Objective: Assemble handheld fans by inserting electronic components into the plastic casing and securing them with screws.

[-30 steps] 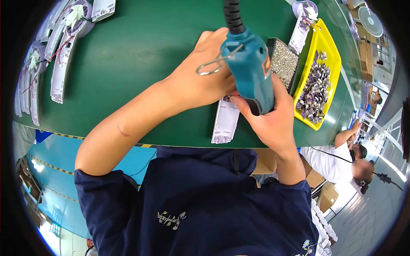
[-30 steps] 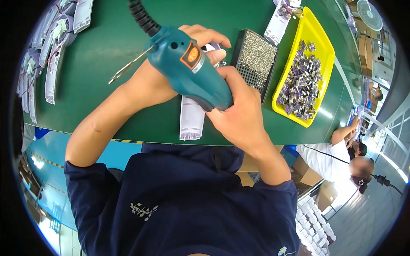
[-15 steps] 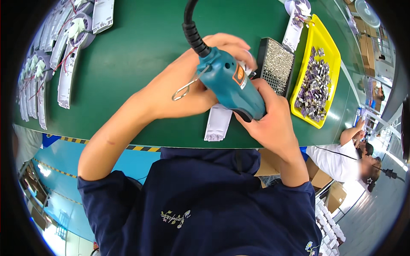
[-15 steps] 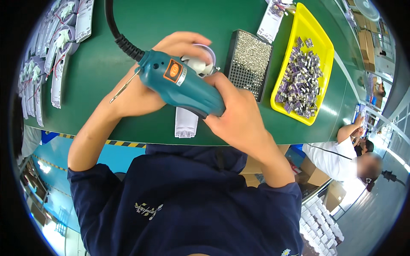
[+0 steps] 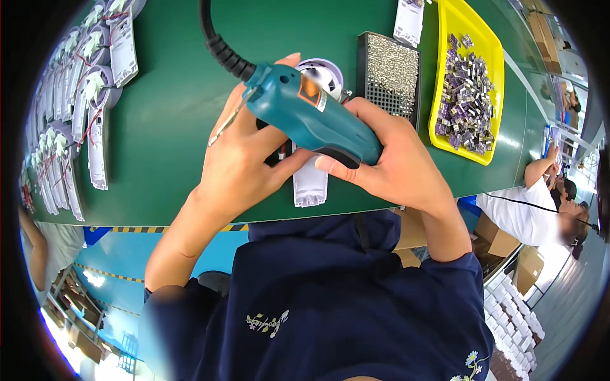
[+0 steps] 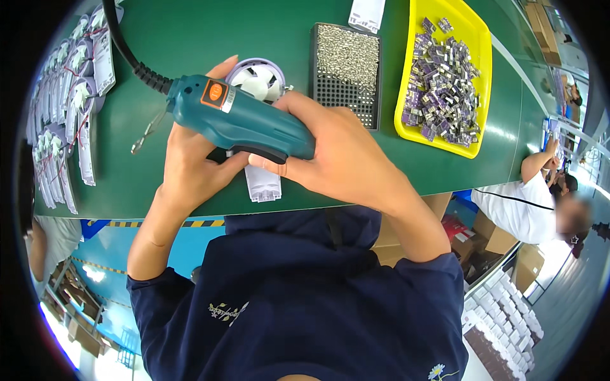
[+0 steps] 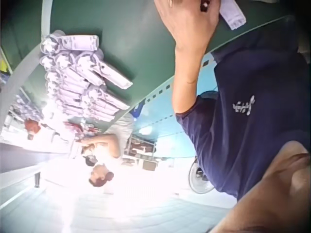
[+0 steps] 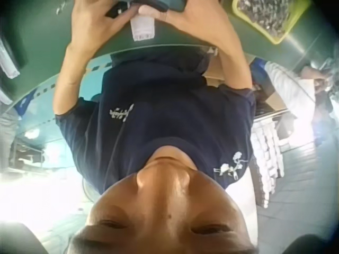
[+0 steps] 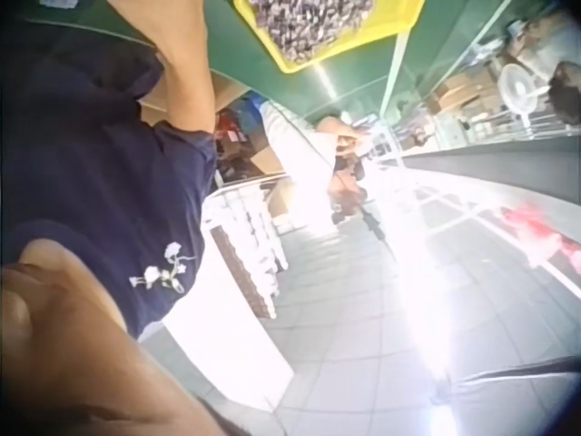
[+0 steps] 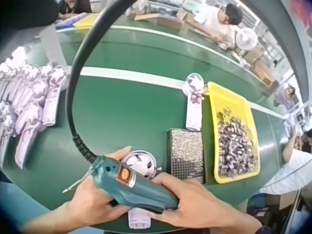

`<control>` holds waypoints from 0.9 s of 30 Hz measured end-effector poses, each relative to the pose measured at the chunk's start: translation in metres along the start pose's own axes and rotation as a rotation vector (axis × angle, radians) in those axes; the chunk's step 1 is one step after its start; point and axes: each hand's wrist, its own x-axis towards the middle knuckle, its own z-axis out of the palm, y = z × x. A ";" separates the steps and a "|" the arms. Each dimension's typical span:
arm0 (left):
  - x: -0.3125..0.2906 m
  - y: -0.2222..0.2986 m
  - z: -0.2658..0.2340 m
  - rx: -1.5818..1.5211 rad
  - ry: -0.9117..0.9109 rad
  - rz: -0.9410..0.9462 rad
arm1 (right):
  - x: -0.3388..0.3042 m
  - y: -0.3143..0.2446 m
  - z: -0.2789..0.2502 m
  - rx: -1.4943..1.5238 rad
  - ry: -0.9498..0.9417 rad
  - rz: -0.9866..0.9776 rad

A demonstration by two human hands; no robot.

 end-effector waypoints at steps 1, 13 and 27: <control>0.000 0.003 -0.001 0.020 0.006 -0.029 | -0.001 0.002 0.001 0.036 0.008 -0.009; -0.004 0.012 0.005 -0.032 0.039 -0.129 | -0.029 0.037 -0.060 0.793 0.491 -0.938; -0.005 0.009 0.012 -0.053 0.040 -0.154 | -0.007 0.066 -0.050 0.712 0.425 -0.983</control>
